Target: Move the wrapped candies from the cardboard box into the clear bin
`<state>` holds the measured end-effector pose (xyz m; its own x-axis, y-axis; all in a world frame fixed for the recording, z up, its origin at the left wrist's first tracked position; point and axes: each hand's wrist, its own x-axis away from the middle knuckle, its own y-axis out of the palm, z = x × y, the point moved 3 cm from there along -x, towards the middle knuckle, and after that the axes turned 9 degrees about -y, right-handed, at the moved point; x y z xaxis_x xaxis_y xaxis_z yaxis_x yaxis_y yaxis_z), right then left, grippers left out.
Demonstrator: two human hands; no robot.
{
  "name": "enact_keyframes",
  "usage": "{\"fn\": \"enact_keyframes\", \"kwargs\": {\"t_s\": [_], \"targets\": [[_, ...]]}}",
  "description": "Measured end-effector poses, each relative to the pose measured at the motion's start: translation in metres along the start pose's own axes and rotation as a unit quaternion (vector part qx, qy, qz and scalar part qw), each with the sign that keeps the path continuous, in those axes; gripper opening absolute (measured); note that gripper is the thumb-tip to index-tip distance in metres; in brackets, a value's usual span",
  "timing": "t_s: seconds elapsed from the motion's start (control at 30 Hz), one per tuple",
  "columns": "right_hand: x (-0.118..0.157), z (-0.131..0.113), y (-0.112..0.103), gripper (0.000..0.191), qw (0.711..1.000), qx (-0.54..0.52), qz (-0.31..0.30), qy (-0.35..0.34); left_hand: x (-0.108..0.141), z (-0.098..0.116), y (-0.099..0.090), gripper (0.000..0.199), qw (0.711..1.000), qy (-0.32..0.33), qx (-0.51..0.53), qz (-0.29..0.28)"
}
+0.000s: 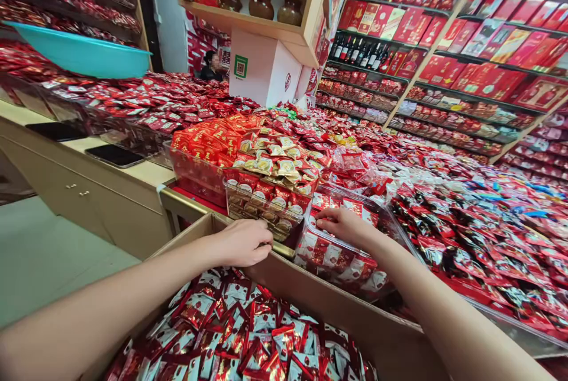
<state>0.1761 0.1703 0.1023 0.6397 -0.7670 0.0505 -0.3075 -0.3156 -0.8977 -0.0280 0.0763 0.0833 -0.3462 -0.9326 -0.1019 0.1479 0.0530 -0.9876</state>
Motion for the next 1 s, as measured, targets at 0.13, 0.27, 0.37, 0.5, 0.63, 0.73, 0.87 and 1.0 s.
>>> {"fn": "enact_keyframes", "kwargs": {"t_s": [0.13,0.27,0.37,0.5,0.63,0.73,0.87,1.0], "targets": [[0.004,-0.015,-0.013,0.034,0.999,0.027,0.040,-0.007,0.001,-0.001,-0.001,0.032,1.000,0.005,0.001,0.008],[0.039,-0.064,-0.039,0.030,0.972,0.076,0.221,-0.032,-0.001,-0.003,0.000,0.031,1.000,0.014,0.010,-0.002],[0.073,-0.105,-0.024,0.023,0.970,0.056,0.216,-0.100,-0.005,-0.003,0.003,0.029,0.999,0.019,0.025,-0.022],[0.095,-0.115,0.069,0.020,0.978,0.020,-0.064,-0.195,-0.012,-0.006,0.010,0.027,0.998,0.016,0.042,-0.052],[0.085,-0.078,0.164,0.016,0.970,0.051,-0.170,-0.169,-0.014,-0.007,0.013,0.026,0.997,0.008,0.046,-0.058],[0.062,-0.061,0.197,0.020,0.983,0.066,-0.120,-0.126,-0.014,-0.007,0.014,0.027,0.997,0.006,0.049,-0.051],[0.030,-0.069,0.216,0.033,0.994,0.042,-0.053,-0.081,-0.015,-0.007,0.013,0.026,0.997,-0.005,0.055,-0.045],[0.008,-0.082,0.238,0.047,0.998,0.042,-0.035,-0.038,-0.017,-0.008,0.012,0.024,0.996,-0.019,0.067,-0.053]]}}
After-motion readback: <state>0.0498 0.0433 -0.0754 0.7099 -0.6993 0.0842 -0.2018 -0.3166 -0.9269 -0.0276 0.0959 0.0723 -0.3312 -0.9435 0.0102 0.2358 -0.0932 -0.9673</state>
